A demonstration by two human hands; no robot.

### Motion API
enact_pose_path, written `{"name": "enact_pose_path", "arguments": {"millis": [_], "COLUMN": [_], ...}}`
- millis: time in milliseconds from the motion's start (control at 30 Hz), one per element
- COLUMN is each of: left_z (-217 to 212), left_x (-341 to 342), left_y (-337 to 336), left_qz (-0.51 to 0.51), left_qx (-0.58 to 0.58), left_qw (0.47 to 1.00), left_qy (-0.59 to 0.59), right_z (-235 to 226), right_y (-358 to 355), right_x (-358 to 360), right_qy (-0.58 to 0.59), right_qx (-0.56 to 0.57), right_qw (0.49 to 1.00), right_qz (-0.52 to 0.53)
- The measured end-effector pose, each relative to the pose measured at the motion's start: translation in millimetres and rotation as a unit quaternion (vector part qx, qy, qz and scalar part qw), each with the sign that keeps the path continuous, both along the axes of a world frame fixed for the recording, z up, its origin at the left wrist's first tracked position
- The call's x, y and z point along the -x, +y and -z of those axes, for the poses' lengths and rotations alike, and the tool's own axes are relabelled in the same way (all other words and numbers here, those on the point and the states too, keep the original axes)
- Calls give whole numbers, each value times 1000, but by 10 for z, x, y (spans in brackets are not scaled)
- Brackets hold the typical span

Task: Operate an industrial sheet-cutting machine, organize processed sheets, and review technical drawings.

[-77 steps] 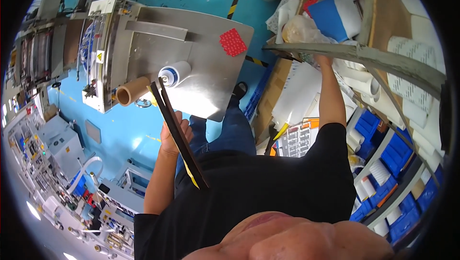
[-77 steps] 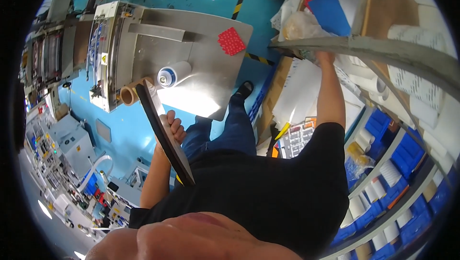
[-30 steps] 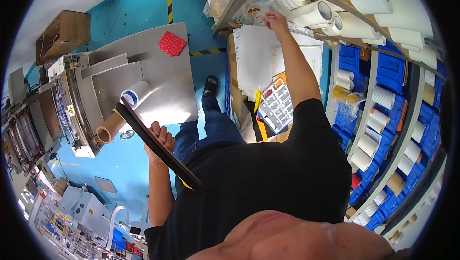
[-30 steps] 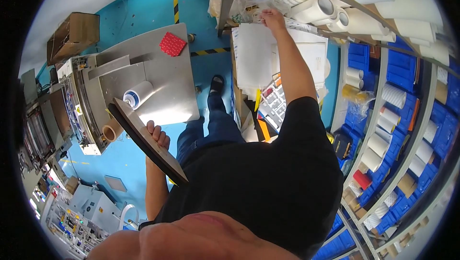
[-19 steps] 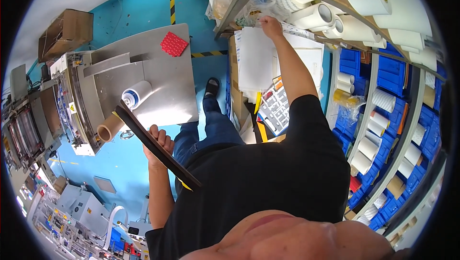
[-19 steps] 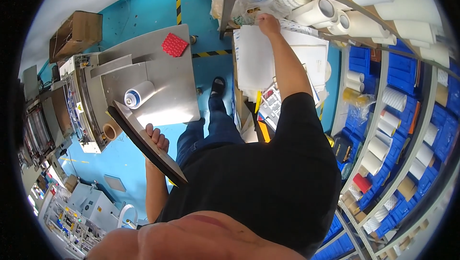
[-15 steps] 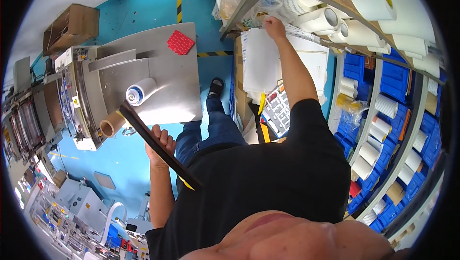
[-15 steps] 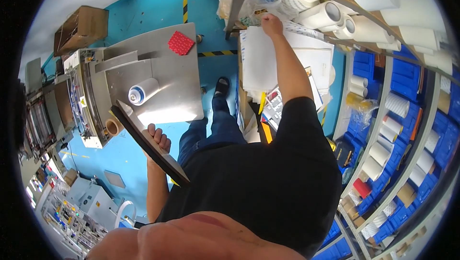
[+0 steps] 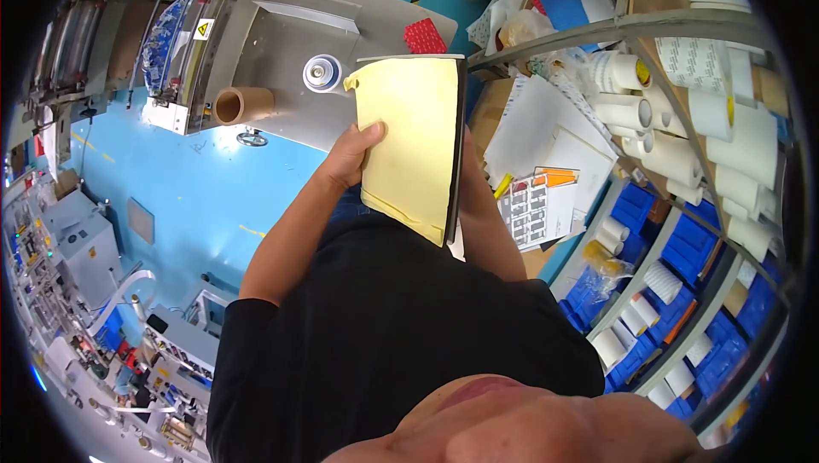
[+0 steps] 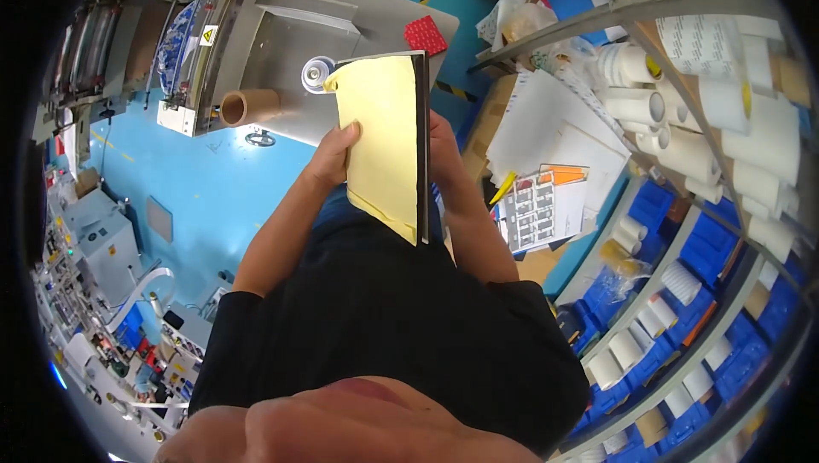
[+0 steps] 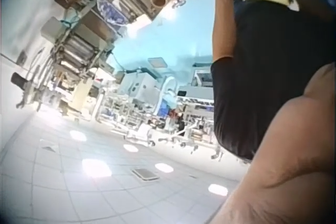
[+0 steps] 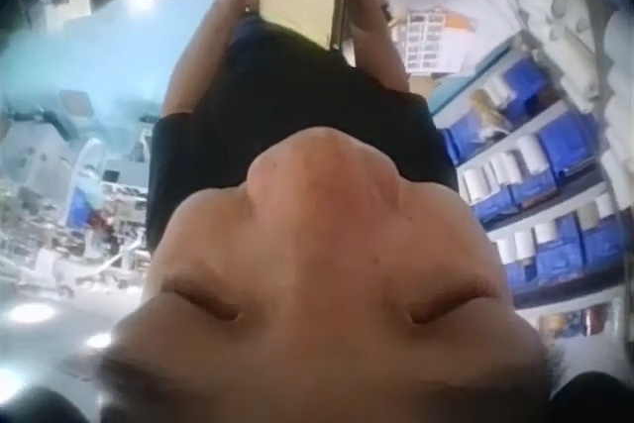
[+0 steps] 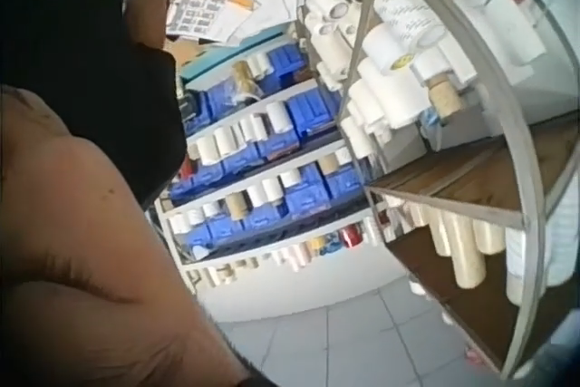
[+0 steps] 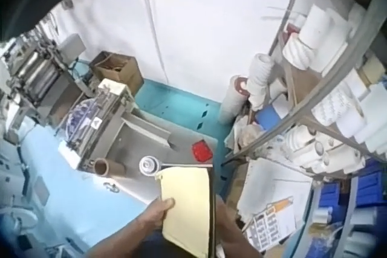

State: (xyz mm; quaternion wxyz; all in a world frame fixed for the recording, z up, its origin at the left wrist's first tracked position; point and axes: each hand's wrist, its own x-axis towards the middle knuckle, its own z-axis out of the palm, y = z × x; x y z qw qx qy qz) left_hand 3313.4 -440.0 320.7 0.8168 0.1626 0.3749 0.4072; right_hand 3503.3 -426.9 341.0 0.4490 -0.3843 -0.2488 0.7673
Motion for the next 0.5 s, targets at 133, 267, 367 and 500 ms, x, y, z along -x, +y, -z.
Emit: {"name": "enact_pose_path", "arguments": {"millis": [133,267,367,500], "left_z": [-50,-163,-281,-306], "left_x": [342,607,877,1369], "left_y": [-121,-233,-265,-316], "left_qz": [42,66,103,176], "left_qx": [2,-1,-46,-100], "left_qw": [992,973,969,979], "left_qy": [-123,-223,-219,-34], "right_z": [79,642,846,499], "right_y": [-167,-496,-699,-583], "right_x": [137,409,508,452], "right_qy": [-80,-179,-23,-69], "right_qx": [-35,-103,38,-43], "right_qw": [994,977,999,997], "right_qz": [-61,-49,-1,-8]}}
